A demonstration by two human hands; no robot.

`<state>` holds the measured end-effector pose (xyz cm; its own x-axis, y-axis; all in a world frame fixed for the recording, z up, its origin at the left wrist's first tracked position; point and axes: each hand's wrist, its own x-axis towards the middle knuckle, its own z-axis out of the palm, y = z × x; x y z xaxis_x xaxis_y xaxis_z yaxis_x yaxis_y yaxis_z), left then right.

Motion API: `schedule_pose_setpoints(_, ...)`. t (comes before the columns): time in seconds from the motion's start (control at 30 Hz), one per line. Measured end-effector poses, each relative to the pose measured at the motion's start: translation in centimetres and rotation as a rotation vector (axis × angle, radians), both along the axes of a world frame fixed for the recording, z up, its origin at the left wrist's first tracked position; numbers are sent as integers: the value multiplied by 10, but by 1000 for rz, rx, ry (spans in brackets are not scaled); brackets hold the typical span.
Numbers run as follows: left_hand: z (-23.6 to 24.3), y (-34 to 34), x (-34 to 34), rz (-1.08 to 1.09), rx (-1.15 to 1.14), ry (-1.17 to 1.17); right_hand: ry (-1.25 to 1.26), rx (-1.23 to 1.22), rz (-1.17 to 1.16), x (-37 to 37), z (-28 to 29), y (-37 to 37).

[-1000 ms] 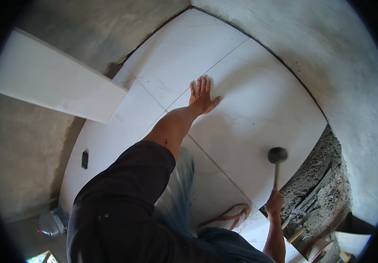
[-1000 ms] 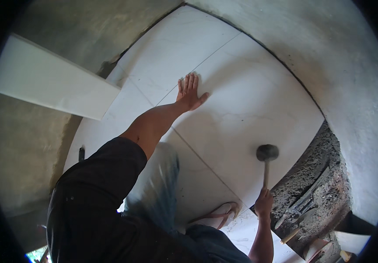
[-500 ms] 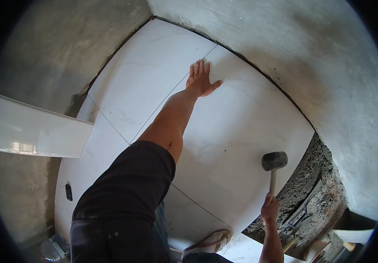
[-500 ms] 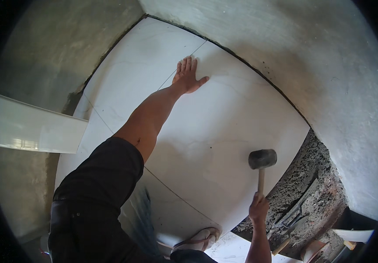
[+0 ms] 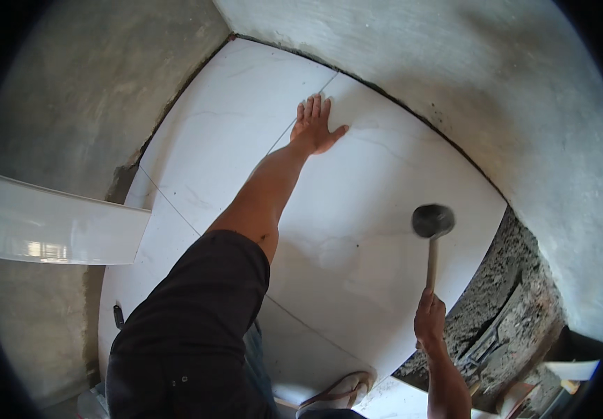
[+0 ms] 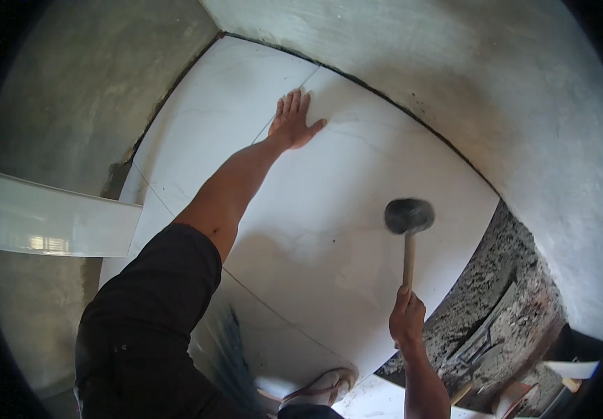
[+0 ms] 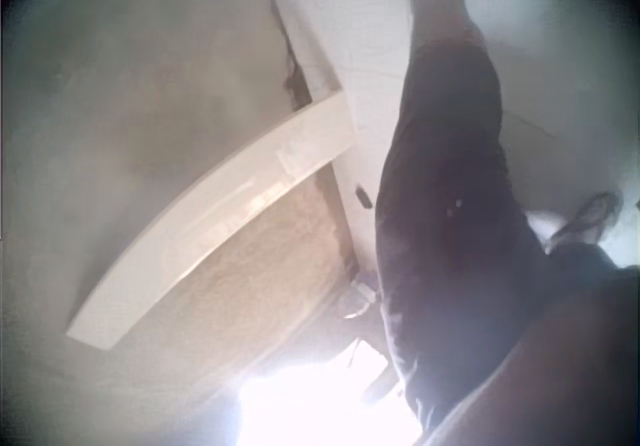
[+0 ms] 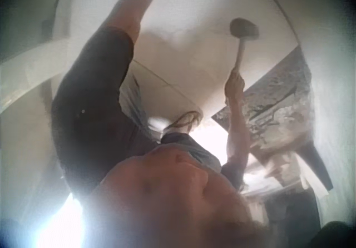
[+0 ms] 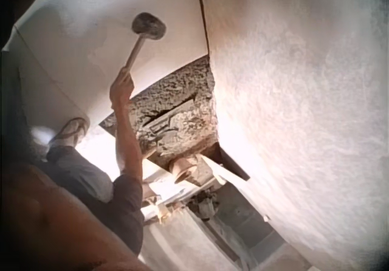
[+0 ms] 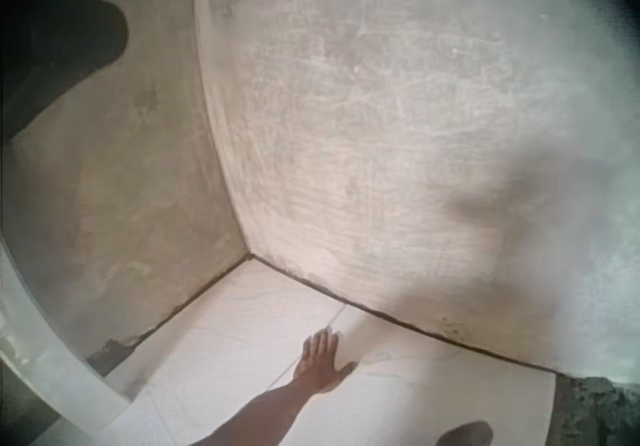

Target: The person levels a section of wet mortar using a hand float, places a large white floor tile into position, and then repeatedly strikes the surface of the tile with a rubber mallet to set it into the mortar.

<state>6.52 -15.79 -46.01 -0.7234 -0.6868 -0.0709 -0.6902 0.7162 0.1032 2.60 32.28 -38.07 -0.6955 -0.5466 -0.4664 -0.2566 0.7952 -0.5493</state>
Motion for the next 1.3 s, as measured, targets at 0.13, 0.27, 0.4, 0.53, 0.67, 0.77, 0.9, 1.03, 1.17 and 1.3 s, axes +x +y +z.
schedule_pose_setpoints(0.13,2,-1,20,-2,25,27,133,-17,81,-1,-18,38)
schedule_pose_setpoints(0.27,9,10,77,-43,-20,-12,190,14,-177,-25,-35,37)
schedule_pose_setpoints(0.4,21,24,134,-34,5,-24,250,89,-147,-17,27,-52)
schedule_pose_setpoints(0.53,16,22,143,-39,34,-1,101,-296,254,24,69,-128)
schedule_pose_setpoints(0.67,15,22,136,-109,-30,-104,212,-245,339,44,24,-172)
schedule_pose_setpoints(0.77,7,24,140,-72,43,23,174,-86,209,65,14,-203)
schedule_pose_setpoints(0.9,0,18,144,-81,-17,32,143,-326,113,99,32,-209)
schedule_pose_setpoints(1.03,3,30,142,-81,51,-11,168,41,129,85,-6,-181)
schedule_pose_setpoints(1.17,2,20,146,-67,20,12,118,-262,-80,110,17,-178)
schedule_pose_setpoints(1.3,9,17,139,-64,6,3,129,-71,-55,95,14,-170)
